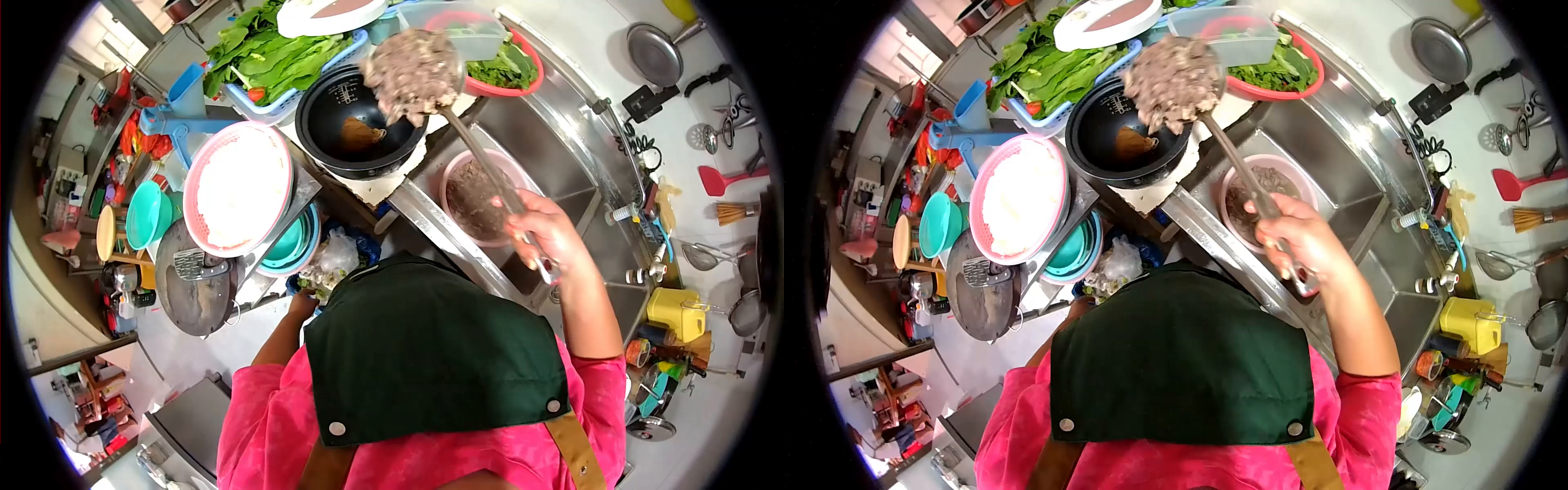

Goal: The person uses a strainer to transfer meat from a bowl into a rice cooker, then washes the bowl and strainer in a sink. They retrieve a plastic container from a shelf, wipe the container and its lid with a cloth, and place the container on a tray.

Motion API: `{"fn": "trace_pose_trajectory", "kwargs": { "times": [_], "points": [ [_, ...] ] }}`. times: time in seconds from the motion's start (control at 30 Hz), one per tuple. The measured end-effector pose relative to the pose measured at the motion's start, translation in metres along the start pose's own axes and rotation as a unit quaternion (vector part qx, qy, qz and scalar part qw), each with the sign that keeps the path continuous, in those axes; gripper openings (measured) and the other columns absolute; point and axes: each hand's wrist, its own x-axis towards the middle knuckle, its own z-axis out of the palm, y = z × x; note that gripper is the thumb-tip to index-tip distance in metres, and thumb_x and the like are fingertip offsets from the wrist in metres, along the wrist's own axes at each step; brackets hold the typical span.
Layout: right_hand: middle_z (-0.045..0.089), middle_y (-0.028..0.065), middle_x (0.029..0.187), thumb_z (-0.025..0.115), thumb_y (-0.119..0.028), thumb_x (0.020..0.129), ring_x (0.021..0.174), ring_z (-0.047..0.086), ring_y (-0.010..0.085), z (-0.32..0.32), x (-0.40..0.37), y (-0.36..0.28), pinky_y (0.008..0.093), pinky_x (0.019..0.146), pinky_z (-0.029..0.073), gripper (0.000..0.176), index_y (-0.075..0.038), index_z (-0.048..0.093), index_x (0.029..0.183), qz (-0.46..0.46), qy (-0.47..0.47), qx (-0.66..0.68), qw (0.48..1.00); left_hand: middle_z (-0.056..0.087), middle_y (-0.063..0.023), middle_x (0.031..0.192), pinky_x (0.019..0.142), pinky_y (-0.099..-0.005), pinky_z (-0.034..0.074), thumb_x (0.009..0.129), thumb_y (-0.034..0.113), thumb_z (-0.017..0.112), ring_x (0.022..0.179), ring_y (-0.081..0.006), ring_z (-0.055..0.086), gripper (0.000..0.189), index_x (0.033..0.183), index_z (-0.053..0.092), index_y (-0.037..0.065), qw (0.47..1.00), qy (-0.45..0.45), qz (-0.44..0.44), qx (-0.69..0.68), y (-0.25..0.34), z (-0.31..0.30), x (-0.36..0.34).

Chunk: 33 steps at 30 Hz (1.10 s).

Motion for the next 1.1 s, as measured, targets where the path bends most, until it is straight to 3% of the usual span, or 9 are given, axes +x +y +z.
{"fn": "trace_pose_trajectory", "kwargs": {
  "times": [0.13, 0.2, 0.3, 0.57, 0.6, 0.77, 0.9, 1.0, 1.1],
  "points": [
    [0.051, 0.0101, 0.068, 0.047, -0.005, 0.076, 0.043, 0.049, 0.0177, 0.005, 0.045, 0.017, 0.0282, 0.04, 0.04, 0.034, 0.0, 0.043, 0.109, 0.024, 0.031, -0.213, 0.976, 0.059, -0.0175, 0.095, 0.077, -0.0342, 0.044, 0.061, 0.022, 0.064, 0.088, -0.0292, 0.057, 0.04, 0.098, 0.058, 0.006, 0.999, 0.019, -0.024, -0.026, -0.017, 0.005, -0.01],
    [0.055, 0.021, 0.083, 0.047, -0.006, 0.076, 0.073, 0.056, 0.033, 0.001, 0.063, 0.037, 0.0369, 0.065, 0.044, 0.035, 0.0, 0.041, 0.11, -0.208, 0.141, -0.568, 0.784, 0.059, -0.0172, 0.095, 0.077, -0.0339, 0.044, 0.061, 0.021, 0.064, 0.089, -0.0288, 0.056, 0.039, 0.097, 0.058, 0.006, 0.998, 0.022, -0.044, -0.043, -0.022, 0.006, -0.015],
    [0.05, 0.0286, 0.096, 0.048, -0.006, 0.076, 0.098, 0.045, 0.0405, 0.014, 0.054, 0.028, 0.0394, 0.084, 0.036, 0.036, 0.002, 0.039, 0.11, -0.155, 0.162, -0.538, 0.812, 0.06, -0.0165, 0.09, 0.074, -0.0331, 0.045, 0.061, 0.02, 0.062, 0.082, -0.0277, 0.058, 0.039, 0.097, 0.058, 0.005, 0.997, 0.034, -0.037, -0.056, -0.031, 0.009, -0.018],
    [0.054, 0.0101, 0.07, 0.048, -0.013, 0.081, 0.064, 0.053, 0.0173, -0.058, -0.012, 0.102, 0.0287, 0.06, 0.043, 0.035, -0.001, 0.039, 0.114, -0.075, 0.296, -0.318, 0.898, 0.06, -0.0112, 0.064, 0.049, -0.03, 0.047, 0.063, 0.015, 0.061, 0.047, -0.0179, 0.056, 0.033, 0.094, 0.058, 0.006, 0.996, 0.027, -0.072, -0.048, 0.018, -0.015, -0.03],
    [0.049, 0.0065, 0.063, 0.047, -0.013, 0.082, 0.058, 0.05, 0.0139, -0.077, -0.018, 0.123, 0.0276, 0.054, 0.042, 0.034, -0.002, 0.039, 0.113, -0.146, 0.321, -0.369, 0.86, 0.061, -0.0114, 0.065, 0.05, -0.0304, 0.047, 0.064, 0.016, 0.062, 0.048, -0.0184, 0.057, 0.034, 0.096, 0.057, 0.005, 0.996, 0.022, -0.075, -0.043, 0.025, -0.018, -0.032],
    [0.057, 0.0232, 0.08, 0.047, -0.01, 0.08, 0.075, 0.055, 0.037, -0.12, -0.025, 0.154, 0.039, 0.068, 0.043, 0.031, 0.0, 0.042, 0.109, -0.063, 0.369, -0.465, 0.802, 0.061, -0.0132, 0.067, 0.056, -0.0316, 0.047, 0.065, 0.017, 0.062, 0.058, -0.0199, 0.059, 0.032, 0.094, 0.057, 0.004, 0.998, 0.017, -0.052, -0.002, 0.032, -0.019, -0.025],
    [0.056, 0.0266, 0.087, 0.048, -0.01, 0.077, 0.086, 0.053, 0.0397, -0.153, 0.002, 0.173, 0.0421, 0.074, 0.043, 0.033, 0.002, 0.044, 0.108, -0.009, 0.361, -0.506, 0.783, 0.058, -0.0147, 0.069, 0.059, -0.0286, 0.044, 0.071, 0.014, 0.059, 0.063, -0.0192, 0.057, 0.017, 0.082, 0.059, 0.001, 0.985, -0.041, 0.168, -0.008, 0.17, -0.076, -0.048],
    [0.056, 0.0264, 0.089, 0.049, -0.01, 0.076, 0.088, 0.053, 0.0394, -0.157, 0.012, 0.167, 0.0419, 0.077, 0.043, 0.033, 0.002, 0.046, 0.107, 0.038, 0.345, -0.539, 0.768, 0.052, -0.0106, 0.07, 0.058, -0.0248, 0.042, 0.078, 0.01, 0.055, 0.064, -0.0161, 0.053, 0.01, 0.079, 0.056, 0.0, 0.912, 0.07, 0.396, -0.081, 0.295, -0.148, -0.069],
    [0.056, 0.0259, 0.09, 0.049, -0.009, 0.076, 0.089, 0.053, 0.039, -0.158, 0.015, 0.168, 0.0418, 0.077, 0.043, 0.034, 0.002, 0.046, 0.107, 0.023, 0.335, -0.53, 0.778, 0.056, -0.0119, 0.077, 0.065, -0.03, 0.044, 0.076, 0.008, 0.052, 0.073, -0.024, 0.056, 0.012, 0.082, 0.06, 0.002, 0.884, 0.178, 0.432, -0.007, 0.378, -0.199, -0.028]
  ]
}}
